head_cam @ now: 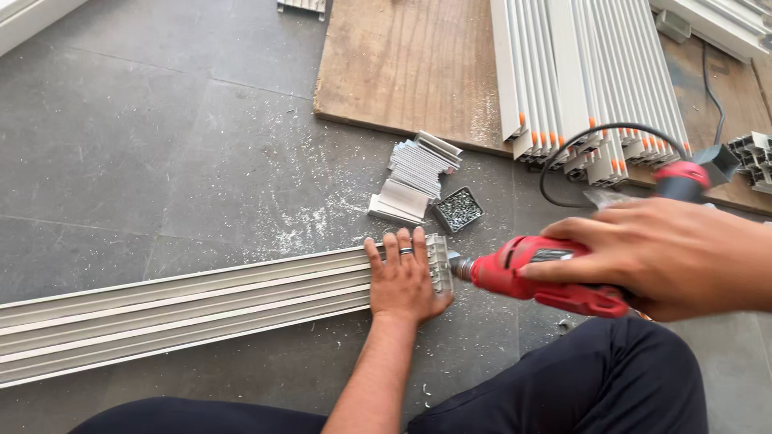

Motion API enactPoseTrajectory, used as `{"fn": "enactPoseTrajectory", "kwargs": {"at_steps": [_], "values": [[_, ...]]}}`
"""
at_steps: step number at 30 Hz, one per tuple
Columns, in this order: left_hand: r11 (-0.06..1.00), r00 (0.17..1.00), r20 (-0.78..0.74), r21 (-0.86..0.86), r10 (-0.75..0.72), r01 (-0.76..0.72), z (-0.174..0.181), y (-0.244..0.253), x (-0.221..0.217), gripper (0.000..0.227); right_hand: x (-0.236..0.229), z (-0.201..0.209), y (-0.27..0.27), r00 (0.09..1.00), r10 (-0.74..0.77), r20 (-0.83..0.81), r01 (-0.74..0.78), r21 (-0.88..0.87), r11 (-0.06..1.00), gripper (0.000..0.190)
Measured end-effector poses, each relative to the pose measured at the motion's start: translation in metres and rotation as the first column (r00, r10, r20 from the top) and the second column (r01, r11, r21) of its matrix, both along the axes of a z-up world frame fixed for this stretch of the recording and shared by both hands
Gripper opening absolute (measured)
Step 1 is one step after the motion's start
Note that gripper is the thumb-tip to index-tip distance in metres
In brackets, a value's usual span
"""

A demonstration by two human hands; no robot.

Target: The person assembles metal frames by attaching small metal brackets to the ends of long aluminum profiles using a red power drill. They repeatedly pick up brackets, align them with the profiles, and drive screws to secure them.

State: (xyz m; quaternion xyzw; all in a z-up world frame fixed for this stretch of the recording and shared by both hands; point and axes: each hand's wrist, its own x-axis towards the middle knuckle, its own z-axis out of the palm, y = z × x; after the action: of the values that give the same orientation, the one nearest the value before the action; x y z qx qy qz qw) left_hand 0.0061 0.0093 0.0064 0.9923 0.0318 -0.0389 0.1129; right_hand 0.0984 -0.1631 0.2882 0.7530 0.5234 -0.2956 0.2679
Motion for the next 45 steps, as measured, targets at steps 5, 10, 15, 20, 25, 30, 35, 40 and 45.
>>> {"fn": "enactPoseTrajectory", "kwargs": {"at_steps": [5,10,15,20,25,30,35,40,45], "values": [[0.999,0.997,-0.069,-0.047,0.015,-0.018,0.010,-0.001,-0.002,0.120,-0.015,-0.023,-0.108,0.937,-0.125,0.326,-0.083,0.557,0.826,0.088],[0.999,0.966,-0.258,-0.017,-0.034,0.031,0.041,0.001,-0.002,0.124,-0.037,-0.082,-0.222,0.740,-0.558,0.376,0.074,0.779,0.623,0.076],[0.988,0.891,-0.453,0.147,0.022,0.051,0.071,0.020,-0.008,0.128,-0.051,-0.167,-0.320,0.431,-0.744,0.511,0.221,0.739,0.636,0.076],[0.978,0.781,-0.606,0.205,0.148,-0.027,0.089,0.052,-0.016,0.127,-0.068,-0.249,-0.371,0.308,-0.847,0.433,0.263,0.817,0.513,0.084],[0.907,0.819,-0.420,0.024,0.391,-0.420,0.069,0.104,-0.039,0.120,-0.066,-0.266,-0.373,0.224,-0.949,0.224,0.553,0.772,0.313,0.101],[0.526,0.585,-0.169,-0.293,0.794,-0.799,0.037,0.146,-0.063,0.102,-0.005,-0.199,-0.323,0.216,-0.905,0.365,0.909,0.265,0.323,0.104],[0.288,0.391,-0.230,-0.379,0.891,-0.879,0.031,0.195,-0.072,0.102,0.007,-0.147,-0.135,0.577,-0.817,0.023,0.608,0.656,0.448,0.086],[0.024,0.167,-0.248,-0.493,0.954,-0.870,0.050,0.258,-0.117,0.100,-0.063,-0.153,0.071,0.904,-0.428,0.017,0.347,0.557,0.755,0.118],[-0.517,-0.191,-0.486,-0.736,0.853,-0.437,0.044,0.277,-0.147,0.090,-0.097,-0.174,0.138,0.954,-0.272,0.126,0.195,0.428,0.882,0.122]]}}
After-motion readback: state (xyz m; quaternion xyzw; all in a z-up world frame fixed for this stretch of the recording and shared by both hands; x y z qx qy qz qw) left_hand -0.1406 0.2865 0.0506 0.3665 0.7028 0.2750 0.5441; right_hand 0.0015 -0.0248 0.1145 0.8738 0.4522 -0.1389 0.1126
